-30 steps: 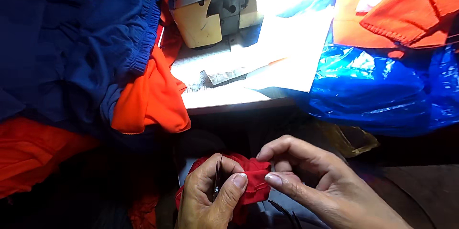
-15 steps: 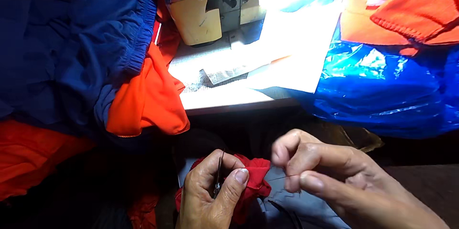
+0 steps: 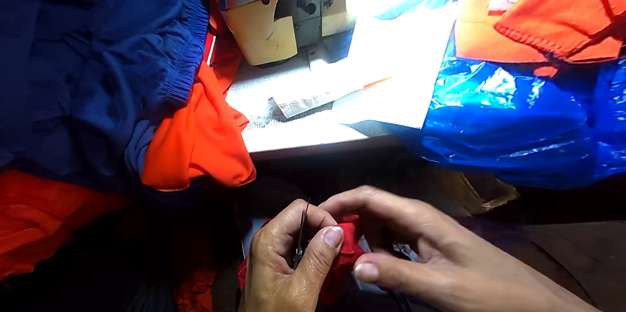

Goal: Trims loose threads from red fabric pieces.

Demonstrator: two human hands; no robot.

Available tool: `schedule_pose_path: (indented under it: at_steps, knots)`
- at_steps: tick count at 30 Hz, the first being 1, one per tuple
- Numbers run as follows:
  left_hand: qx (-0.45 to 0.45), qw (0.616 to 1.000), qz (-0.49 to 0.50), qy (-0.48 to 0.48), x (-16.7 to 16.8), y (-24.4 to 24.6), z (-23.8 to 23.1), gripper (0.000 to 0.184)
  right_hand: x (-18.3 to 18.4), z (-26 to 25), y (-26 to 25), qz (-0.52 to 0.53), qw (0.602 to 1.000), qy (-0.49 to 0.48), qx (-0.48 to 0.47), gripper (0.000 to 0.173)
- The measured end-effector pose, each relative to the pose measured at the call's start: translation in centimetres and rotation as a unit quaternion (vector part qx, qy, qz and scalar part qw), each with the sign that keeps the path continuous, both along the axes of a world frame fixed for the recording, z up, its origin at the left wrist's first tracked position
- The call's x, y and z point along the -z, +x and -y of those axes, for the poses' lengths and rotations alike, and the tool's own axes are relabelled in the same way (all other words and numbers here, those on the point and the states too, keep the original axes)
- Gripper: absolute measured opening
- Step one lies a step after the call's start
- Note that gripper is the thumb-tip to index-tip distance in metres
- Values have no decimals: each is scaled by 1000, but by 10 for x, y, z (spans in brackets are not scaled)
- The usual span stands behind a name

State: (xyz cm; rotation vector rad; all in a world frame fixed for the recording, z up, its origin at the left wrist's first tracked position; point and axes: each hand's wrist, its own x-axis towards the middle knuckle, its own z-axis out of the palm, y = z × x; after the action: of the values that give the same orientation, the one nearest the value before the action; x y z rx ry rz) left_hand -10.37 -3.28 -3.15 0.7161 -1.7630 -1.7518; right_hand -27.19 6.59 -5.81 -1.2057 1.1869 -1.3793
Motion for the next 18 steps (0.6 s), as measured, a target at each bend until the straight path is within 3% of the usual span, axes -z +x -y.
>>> schedule_pose_path:
  at_steps: [2,5,7,10,13,18]
  knots:
    - [0,1000,-3,-9,-2,-1,5,8,1,3,0,32,999,32,-7,21]
    - [3,999,16,-40,-2,-7,12,8,2,1,-4,141,989,51,3,18]
    - [-22,992,53,-111,-2,-14,15,7,3,-1,-3,182,982,40,27,14]
    - [-63,960,121,-245,-8,-19,19,21,3,-2,-4,187,978,29,82,12]
    - [-40,942,166,-288,-25,-16,16,41,0,-3,-6,191,974,26,120,14]
    - [38,941,176,-287,-42,-12,4,33,1,0,-7,161,974,13,159,15]
